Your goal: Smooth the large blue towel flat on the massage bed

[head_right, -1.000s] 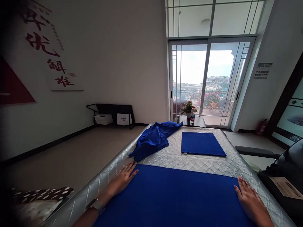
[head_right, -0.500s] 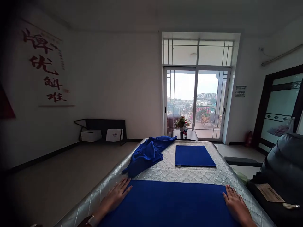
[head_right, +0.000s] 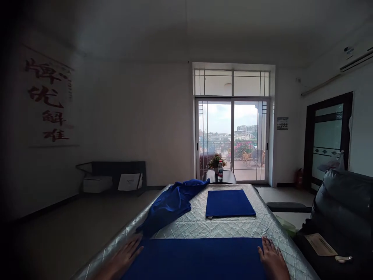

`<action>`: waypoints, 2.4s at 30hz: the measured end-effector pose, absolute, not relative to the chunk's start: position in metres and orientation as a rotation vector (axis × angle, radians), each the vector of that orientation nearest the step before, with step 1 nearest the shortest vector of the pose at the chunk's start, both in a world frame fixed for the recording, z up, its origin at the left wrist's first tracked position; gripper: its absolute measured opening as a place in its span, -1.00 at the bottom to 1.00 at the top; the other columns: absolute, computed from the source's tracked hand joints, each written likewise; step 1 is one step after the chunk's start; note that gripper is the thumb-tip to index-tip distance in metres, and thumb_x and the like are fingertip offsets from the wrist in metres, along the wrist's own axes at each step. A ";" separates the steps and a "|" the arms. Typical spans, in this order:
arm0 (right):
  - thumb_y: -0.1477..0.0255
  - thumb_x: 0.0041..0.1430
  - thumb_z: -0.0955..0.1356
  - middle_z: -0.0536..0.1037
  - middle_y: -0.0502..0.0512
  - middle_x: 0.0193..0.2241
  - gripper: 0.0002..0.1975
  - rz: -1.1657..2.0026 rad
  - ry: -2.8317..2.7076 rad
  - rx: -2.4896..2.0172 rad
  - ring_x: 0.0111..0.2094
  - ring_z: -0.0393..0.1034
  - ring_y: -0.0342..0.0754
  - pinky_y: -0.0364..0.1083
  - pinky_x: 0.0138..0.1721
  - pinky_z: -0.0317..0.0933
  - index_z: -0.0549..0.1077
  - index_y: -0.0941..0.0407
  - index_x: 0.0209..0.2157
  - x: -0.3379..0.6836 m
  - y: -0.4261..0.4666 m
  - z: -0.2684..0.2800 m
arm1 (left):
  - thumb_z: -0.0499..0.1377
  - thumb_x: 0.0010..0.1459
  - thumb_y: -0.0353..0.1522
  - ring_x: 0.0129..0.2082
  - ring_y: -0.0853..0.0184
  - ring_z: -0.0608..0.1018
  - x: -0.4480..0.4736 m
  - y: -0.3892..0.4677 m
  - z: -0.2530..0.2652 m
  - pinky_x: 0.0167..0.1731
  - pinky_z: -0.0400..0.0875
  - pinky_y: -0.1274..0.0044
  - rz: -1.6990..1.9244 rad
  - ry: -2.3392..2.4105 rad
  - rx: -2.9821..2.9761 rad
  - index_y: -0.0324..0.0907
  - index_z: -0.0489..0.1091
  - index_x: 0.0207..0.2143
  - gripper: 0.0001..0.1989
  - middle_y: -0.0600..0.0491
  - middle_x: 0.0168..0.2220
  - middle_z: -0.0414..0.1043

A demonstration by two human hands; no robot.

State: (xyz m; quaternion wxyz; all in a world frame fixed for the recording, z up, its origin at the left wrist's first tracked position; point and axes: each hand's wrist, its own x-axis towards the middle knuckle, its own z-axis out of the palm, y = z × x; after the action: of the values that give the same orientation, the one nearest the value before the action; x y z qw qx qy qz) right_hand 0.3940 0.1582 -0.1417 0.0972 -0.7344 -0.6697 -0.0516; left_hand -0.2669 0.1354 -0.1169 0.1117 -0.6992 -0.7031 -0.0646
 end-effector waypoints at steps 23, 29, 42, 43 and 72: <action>0.41 0.30 0.03 0.21 0.16 0.38 -0.40 -0.241 -2.161 -2.063 0.42 -0.05 0.06 0.19 0.41 -0.16 0.46 0.11 0.20 0.405 0.169 -0.149 | -0.31 0.41 0.04 0.47 0.20 -0.03 -0.022 0.141 -0.079 0.43 -0.10 0.23 -0.315 -1.827 -2.746 -0.18 0.00 0.43 -0.27 -0.03 0.47 -0.07; 0.37 0.34 -0.01 0.17 0.18 0.39 -0.37 -0.267 -2.065 -2.277 0.42 -0.04 0.09 0.18 0.40 -0.12 0.29 0.19 0.32 0.340 0.164 -0.104 | -0.33 0.43 -0.01 0.47 0.23 -0.01 -0.026 0.151 -0.097 0.43 -0.09 0.23 -0.430 -1.800 -2.720 -0.12 0.03 0.43 -0.32 0.02 0.46 -0.03; 0.17 0.43 -0.06 -0.08 0.10 0.45 -0.32 0.286 -2.491 -1.663 0.46 -0.28 -0.03 0.08 0.44 -0.37 -0.03 0.22 0.43 0.118 0.143 -0.085 | -0.25 0.47 -0.18 0.45 0.20 0.06 -0.050 0.150 -0.104 0.39 0.04 0.20 -0.473 -1.744 -2.649 -0.13 0.10 0.40 -0.44 -0.03 0.44 0.04; 0.17 0.43 -0.06 -0.09 0.10 0.45 -0.32 0.283 -2.495 -1.659 0.46 -0.29 -0.04 0.07 0.44 -0.38 -0.04 0.22 0.43 0.119 0.144 -0.087 | -0.24 0.47 -0.17 0.45 0.20 0.06 -0.050 0.150 -0.104 0.40 0.04 0.20 -0.472 -1.742 -2.644 -0.13 0.10 0.40 -0.44 -0.03 0.44 0.05; 0.24 0.36 -0.02 -0.01 0.11 0.45 -0.31 -0.141 -2.192 -2.099 0.46 -0.20 0.05 0.18 0.43 -0.24 0.01 0.22 0.43 0.366 0.186 -0.150 | -0.22 0.46 -0.05 0.45 0.20 0.08 -0.171 0.160 -0.107 0.39 0.02 0.21 -0.212 -1.939 -2.507 -0.07 0.01 0.43 -0.40 -0.02 0.46 0.00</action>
State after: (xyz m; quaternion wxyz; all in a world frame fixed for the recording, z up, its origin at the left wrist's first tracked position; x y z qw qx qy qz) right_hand 0.3658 0.1857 -0.1497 0.0517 -0.6899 -0.7206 -0.0464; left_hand -0.1708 0.1605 -0.1065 -0.0172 -0.7892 -0.6103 -0.0666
